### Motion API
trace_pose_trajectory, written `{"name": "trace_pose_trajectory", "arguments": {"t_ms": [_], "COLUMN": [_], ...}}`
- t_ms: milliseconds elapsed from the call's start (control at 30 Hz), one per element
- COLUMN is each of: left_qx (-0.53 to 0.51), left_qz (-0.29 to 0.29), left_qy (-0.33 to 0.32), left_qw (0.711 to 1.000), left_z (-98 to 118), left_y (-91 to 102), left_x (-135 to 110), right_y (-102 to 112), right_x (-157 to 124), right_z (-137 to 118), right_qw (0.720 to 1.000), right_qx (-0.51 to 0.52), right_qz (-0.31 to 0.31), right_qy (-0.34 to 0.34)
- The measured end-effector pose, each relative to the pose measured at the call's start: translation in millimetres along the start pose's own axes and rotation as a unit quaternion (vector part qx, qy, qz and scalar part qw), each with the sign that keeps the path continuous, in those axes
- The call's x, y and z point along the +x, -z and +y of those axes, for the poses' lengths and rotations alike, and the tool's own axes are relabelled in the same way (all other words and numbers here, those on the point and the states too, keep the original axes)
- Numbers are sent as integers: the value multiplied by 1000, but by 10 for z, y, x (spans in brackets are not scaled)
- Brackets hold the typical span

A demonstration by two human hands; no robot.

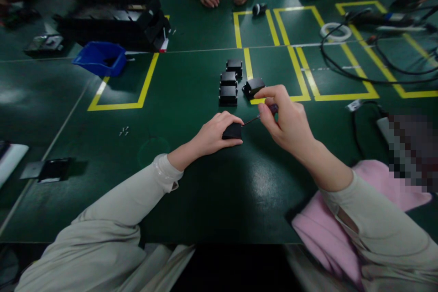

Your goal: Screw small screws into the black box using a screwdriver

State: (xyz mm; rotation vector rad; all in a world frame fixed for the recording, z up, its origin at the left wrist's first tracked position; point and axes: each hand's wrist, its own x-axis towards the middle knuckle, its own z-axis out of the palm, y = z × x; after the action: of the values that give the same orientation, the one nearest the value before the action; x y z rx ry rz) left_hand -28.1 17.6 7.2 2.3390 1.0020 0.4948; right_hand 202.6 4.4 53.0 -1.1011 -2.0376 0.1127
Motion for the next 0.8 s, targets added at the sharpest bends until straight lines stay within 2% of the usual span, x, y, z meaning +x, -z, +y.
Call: {"name": "trace_pose_trajectory", "arguments": {"t_ms": [500,800], "left_qx": [3,4], "left_qz": [-3,-3], "left_qy": [5,6], "left_qw": [1000,1000], "left_z": [-7,-8], "left_y": [-2,-2], "left_x": [-2,-1], "right_y": [1,-6], "right_x": [6,9], "right_z": [0,-3], "right_qw": [1000,1000], "right_qx": [-3,-10], "right_qz": [-16,-5], "right_qy": [-13,-7]}}
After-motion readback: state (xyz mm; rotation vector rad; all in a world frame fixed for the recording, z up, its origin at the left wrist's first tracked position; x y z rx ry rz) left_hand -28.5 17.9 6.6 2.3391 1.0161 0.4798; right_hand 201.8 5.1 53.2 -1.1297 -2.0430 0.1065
